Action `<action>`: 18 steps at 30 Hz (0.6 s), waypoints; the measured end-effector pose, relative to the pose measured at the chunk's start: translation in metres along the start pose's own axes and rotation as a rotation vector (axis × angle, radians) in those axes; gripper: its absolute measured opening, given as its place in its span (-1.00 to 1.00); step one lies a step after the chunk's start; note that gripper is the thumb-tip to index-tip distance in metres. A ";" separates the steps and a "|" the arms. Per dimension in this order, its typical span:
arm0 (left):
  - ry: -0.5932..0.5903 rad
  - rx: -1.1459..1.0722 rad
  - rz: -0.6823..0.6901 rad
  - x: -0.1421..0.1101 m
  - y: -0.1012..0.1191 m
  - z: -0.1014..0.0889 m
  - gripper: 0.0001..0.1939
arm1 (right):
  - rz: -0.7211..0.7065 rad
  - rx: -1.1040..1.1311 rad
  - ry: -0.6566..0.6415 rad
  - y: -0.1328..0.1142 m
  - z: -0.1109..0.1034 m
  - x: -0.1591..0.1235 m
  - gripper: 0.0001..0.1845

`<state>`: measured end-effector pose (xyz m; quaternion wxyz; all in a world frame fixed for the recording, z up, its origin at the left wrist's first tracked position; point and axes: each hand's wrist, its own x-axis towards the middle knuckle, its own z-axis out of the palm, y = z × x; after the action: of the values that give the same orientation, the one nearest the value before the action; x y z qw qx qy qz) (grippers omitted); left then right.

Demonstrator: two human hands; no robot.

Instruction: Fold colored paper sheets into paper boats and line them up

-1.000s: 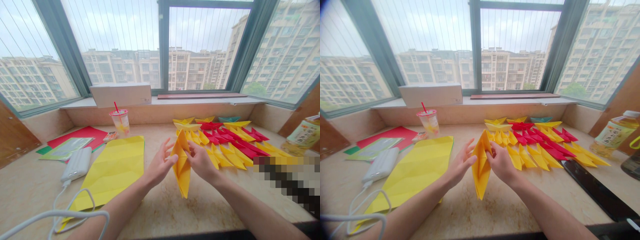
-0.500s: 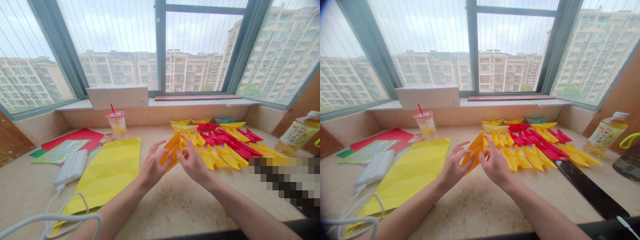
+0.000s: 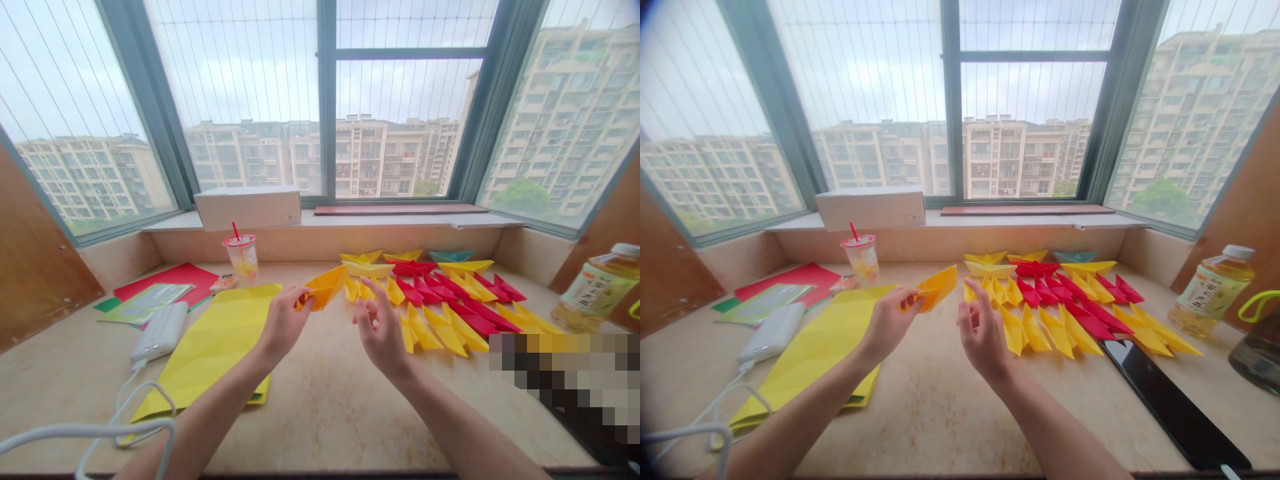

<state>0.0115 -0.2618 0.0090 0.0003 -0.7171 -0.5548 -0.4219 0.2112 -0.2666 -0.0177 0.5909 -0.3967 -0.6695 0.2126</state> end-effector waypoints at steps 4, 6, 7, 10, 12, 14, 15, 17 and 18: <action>-0.263 0.375 0.045 0.030 0.002 -0.008 -0.77 | -0.078 -0.052 -0.088 -0.002 0.002 -0.007 -0.57; -0.356 0.533 0.036 0.050 0.000 -0.003 -0.72 | -0.138 -0.073 -0.132 -0.004 0.002 -0.011 -0.58; -0.368 0.552 0.031 0.061 -0.002 0.002 -0.71 | -0.169 -0.083 -0.151 -0.005 0.002 -0.012 -0.58; -0.412 0.596 0.018 0.094 -0.015 0.023 -0.72 | -0.243 -0.107 -0.188 -0.006 0.001 -0.013 -0.60; -0.436 0.625 -0.009 0.112 -0.026 0.039 -0.75 | -0.270 -0.123 -0.203 -0.005 0.000 -0.013 -0.61; -0.459 0.652 -0.041 0.128 -0.039 0.052 -0.79 | -0.294 -0.154 -0.218 -0.004 0.000 -0.011 -0.61; -0.472 0.663 -0.058 0.136 -0.045 0.058 -0.78 | -0.308 -0.172 -0.228 -0.003 0.000 -0.011 -0.62; -0.497 0.677 -0.091 0.149 -0.058 0.068 -0.64 | -0.334 -0.198 -0.251 -0.002 0.000 -0.010 -0.62; -0.510 0.681 -0.107 0.156 -0.064 0.072 -0.63 | -0.347 -0.203 -0.257 -0.001 0.000 -0.009 -0.62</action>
<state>0.0079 -0.0793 0.0274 0.0780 -0.7278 -0.6810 -0.0235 0.2107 -0.2747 -0.0223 0.4855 -0.3029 -0.8153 0.0882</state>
